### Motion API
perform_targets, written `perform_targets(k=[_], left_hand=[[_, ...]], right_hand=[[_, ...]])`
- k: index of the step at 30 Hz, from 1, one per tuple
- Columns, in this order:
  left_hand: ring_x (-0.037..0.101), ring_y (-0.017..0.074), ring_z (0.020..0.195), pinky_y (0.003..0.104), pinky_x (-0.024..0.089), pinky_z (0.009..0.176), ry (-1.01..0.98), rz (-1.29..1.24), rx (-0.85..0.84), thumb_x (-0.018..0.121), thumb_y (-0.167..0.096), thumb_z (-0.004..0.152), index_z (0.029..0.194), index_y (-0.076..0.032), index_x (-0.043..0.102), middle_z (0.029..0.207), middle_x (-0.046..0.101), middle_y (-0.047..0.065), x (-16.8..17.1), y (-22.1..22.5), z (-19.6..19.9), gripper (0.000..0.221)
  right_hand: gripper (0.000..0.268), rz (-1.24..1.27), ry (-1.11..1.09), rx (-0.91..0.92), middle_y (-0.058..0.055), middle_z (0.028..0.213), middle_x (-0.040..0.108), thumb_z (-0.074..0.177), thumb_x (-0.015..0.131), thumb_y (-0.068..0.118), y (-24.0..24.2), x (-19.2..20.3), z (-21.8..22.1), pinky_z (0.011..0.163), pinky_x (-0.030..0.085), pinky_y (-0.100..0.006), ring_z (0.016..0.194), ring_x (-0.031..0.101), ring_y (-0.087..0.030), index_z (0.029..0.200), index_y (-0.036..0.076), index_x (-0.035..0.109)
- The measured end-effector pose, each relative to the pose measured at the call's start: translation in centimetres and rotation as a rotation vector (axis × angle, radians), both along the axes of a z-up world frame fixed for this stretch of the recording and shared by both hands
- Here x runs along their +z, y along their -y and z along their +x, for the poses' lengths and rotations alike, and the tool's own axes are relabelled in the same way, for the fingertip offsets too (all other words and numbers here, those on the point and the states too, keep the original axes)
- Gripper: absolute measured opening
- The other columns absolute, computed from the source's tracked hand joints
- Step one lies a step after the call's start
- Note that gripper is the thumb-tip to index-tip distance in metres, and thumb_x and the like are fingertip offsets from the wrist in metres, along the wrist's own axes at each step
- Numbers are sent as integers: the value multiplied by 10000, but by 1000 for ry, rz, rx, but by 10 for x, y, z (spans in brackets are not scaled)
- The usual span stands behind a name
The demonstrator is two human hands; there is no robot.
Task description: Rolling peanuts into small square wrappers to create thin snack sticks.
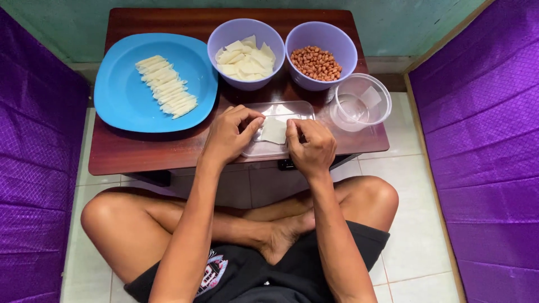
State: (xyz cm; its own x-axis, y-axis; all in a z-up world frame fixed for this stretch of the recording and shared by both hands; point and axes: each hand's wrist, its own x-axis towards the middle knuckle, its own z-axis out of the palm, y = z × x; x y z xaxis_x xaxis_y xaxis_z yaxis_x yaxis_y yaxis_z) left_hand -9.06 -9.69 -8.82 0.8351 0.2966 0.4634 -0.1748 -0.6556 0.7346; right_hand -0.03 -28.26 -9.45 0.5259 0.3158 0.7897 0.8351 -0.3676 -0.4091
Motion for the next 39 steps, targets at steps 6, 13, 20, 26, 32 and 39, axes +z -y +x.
perform_targets(k=[6, 13, 20, 26, 32, 39], left_hand=[[635, 225, 764, 341, 528, 710, -29, 7, -9, 690, -307, 970, 992, -204, 766, 762, 644, 28, 4, -1, 0, 130], [635, 241, 811, 374, 523, 754, -35, 75, 15, 799, -285, 865, 982, -180, 773, 822, 671, 28, 2, 3, 1, 160], [572, 249, 786, 360, 492, 743, -6, 254, -24, 719, -334, 947, 951, -200, 778, 838, 605, 15, 15, 7, 3, 147], [547, 215, 857, 342, 461, 790, 205, 359, -7, 652, -393, 1009, 993, -237, 758, 916, 587, -19, 57, 12, 55, 190], [516, 263, 865, 411, 436, 745, 111, 506, 83, 629, -406, 1001, 914, -197, 713, 899, 503, 17, 77, -13, 152, 241], [530, 326, 873, 464, 443, 702, -237, 516, 57, 669, -378, 918, 873, -172, 755, 891, 481, 62, 55, -33, 180, 228]], right_hand=[[180, -41, -23, 56, -18, 575, 599, 983, 718, 242, 2, 10, -4, 638, 513, -321, 595, 642, -244, 821, 175, 758], [169, 3, -126, 210, -2, 582, 600, 995, 698, 232, 11, 2, 1, 635, 489, -291, 589, 623, -218, 852, 174, 768], [129, 73, -323, 480, -34, 572, 602, 965, 700, 134, 31, 31, 12, 570, 495, -294, 520, 578, -208, 884, 122, 799], [136, -148, -186, 497, -131, 678, 666, 935, 695, 6, 31, 127, 84, 582, 525, -378, 588, 635, -290, 1045, 28, 774], [451, -869, -360, 363, -285, 1280, 585, 845, 724, 177, -20, 135, 163, 850, 514, -687, 1070, 597, -582, 1273, 52, 663], [566, -1267, -321, 249, -242, 1290, 586, 819, 821, 223, -53, 94, 191, 925, 574, -610, 1073, 639, -579, 1348, 140, 640]])
